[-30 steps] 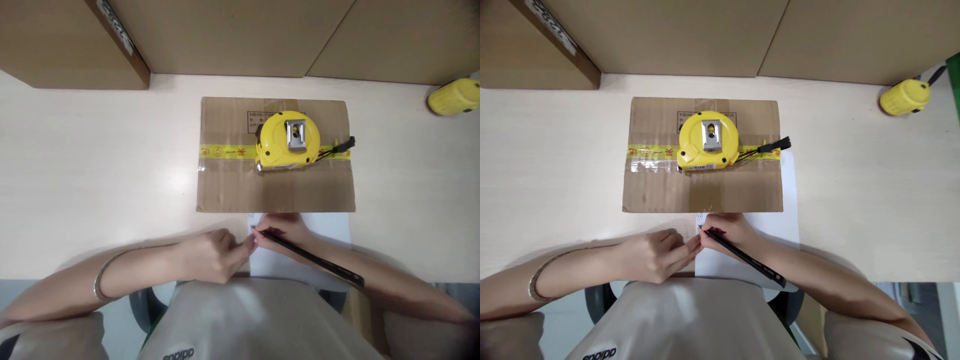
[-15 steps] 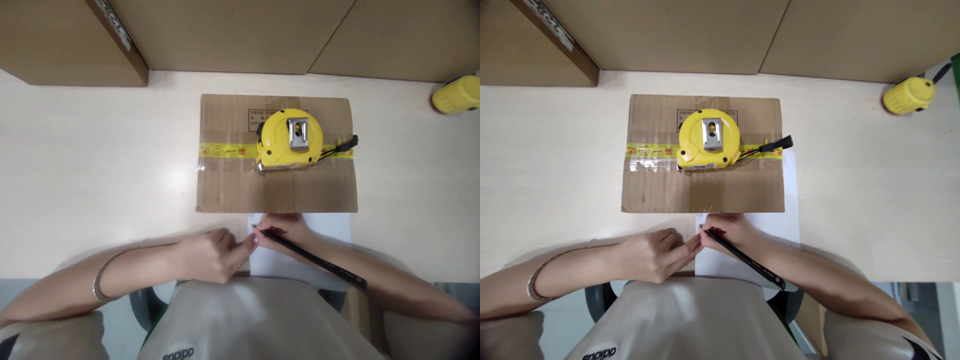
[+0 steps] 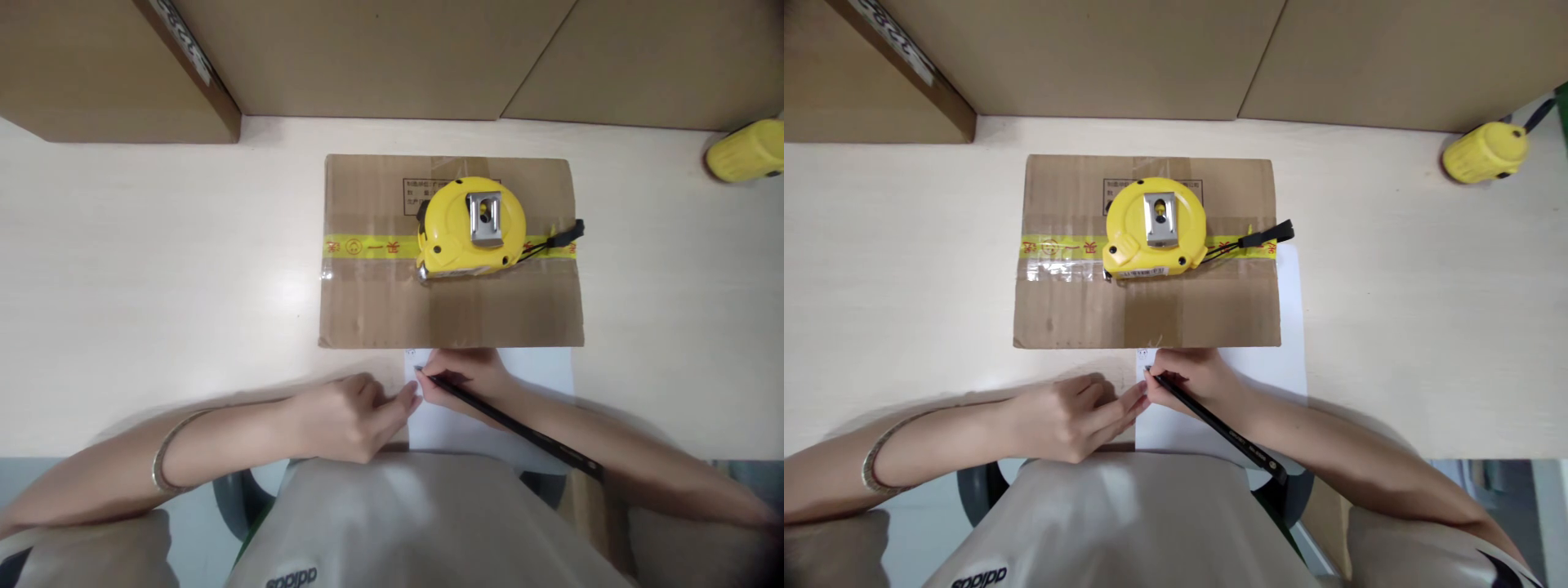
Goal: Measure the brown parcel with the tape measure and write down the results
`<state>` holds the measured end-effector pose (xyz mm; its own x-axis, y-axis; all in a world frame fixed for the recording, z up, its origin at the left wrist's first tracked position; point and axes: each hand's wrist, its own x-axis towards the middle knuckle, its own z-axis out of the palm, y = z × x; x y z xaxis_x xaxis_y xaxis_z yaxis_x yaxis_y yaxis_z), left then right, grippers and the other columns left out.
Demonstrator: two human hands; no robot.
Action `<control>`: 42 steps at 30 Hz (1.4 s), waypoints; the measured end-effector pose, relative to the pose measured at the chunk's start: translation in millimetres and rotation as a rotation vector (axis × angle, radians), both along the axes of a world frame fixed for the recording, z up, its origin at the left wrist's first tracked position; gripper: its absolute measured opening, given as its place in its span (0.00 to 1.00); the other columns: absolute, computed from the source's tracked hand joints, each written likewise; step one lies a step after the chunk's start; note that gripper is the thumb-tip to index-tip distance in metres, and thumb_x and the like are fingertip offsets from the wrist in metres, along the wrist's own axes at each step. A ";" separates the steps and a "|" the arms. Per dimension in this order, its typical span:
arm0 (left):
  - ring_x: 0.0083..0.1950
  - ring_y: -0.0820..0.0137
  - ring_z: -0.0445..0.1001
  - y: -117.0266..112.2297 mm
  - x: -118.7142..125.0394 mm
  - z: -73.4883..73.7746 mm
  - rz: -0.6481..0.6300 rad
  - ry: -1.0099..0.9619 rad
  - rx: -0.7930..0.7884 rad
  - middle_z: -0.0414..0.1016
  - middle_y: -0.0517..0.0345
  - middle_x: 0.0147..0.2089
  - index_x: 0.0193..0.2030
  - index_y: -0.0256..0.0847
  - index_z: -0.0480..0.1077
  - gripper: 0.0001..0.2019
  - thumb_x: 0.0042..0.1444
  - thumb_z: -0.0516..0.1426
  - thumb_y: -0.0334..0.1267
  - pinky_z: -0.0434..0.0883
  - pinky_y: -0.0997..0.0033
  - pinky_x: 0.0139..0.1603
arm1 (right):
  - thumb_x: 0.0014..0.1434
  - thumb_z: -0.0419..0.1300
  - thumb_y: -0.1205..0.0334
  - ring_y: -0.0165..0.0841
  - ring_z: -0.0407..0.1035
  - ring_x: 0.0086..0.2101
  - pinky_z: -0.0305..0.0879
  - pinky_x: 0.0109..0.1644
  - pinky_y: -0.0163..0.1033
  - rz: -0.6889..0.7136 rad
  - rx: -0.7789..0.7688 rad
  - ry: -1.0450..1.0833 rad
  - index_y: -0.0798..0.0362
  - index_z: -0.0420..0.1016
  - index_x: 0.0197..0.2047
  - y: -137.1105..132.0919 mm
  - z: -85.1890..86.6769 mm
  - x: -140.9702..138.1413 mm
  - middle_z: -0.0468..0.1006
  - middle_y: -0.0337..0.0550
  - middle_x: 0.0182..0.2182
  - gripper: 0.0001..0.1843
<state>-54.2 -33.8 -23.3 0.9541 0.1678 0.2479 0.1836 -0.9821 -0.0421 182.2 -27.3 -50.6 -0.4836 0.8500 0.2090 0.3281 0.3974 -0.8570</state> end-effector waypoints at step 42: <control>0.27 0.75 0.73 1.8 0.0 1.9 -0.012 -0.007 -0.034 0.79 0.40 0.53 0.54 0.29 0.76 0.15 0.63 0.54 0.27 0.76 0.70 0.28 | 0.56 0.60 0.73 0.22 0.55 0.21 0.55 0.26 0.29 0.030 -0.008 -0.049 0.52 0.62 0.25 -1.0 2.6 1.3 0.65 0.31 0.19 0.12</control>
